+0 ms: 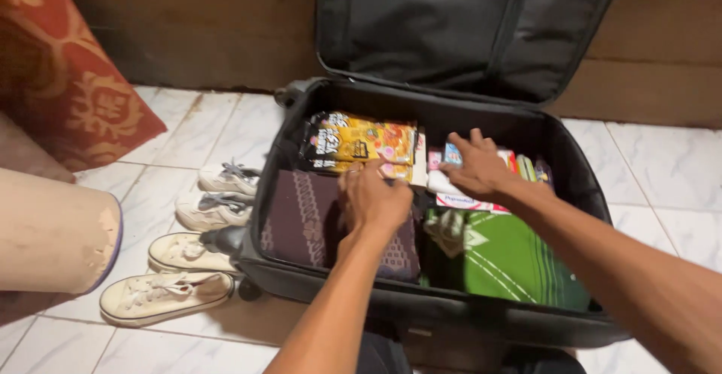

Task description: The recorder is packing various items including ramen packets, toiletries, and shoes into a suitcase on the floor.

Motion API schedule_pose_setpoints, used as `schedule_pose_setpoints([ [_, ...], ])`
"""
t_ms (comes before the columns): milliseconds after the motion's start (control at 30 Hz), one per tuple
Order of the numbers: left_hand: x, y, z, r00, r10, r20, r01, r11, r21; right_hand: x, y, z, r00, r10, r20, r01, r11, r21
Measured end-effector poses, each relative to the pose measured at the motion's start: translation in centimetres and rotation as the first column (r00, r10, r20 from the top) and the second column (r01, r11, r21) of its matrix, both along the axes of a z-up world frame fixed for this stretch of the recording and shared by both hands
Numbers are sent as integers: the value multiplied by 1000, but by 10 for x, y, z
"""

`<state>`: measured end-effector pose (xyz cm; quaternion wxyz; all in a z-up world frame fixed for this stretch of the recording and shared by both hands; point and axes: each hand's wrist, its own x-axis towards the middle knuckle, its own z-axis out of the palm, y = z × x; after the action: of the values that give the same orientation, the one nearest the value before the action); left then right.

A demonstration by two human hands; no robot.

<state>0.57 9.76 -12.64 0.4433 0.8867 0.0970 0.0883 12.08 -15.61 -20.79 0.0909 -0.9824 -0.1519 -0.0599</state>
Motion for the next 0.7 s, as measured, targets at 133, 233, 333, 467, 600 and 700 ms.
schedule_pose_setpoints([
  [133,-18,44,15,989,134,65,-136,990,25,-23,84,37,997,54,-45,-52,997,53],
  [233,-32,77,11,951,275,139,-284,958,49,-45,145,58,990,138,-39,-133,985,111],
  [333,-48,111,4,899,396,187,-412,909,55,-68,201,70,966,244,-88,-219,948,231],
  [467,-64,161,-7,834,531,150,-540,842,17,-84,272,61,934,342,-102,-303,911,278],
  [600,-82,217,-25,758,649,60,-651,759,12,-112,340,68,890,428,-156,-354,865,357],
  [700,-90,253,-43,731,681,-36,-677,731,87,-135,377,83,848,500,-179,-395,819,415],
])
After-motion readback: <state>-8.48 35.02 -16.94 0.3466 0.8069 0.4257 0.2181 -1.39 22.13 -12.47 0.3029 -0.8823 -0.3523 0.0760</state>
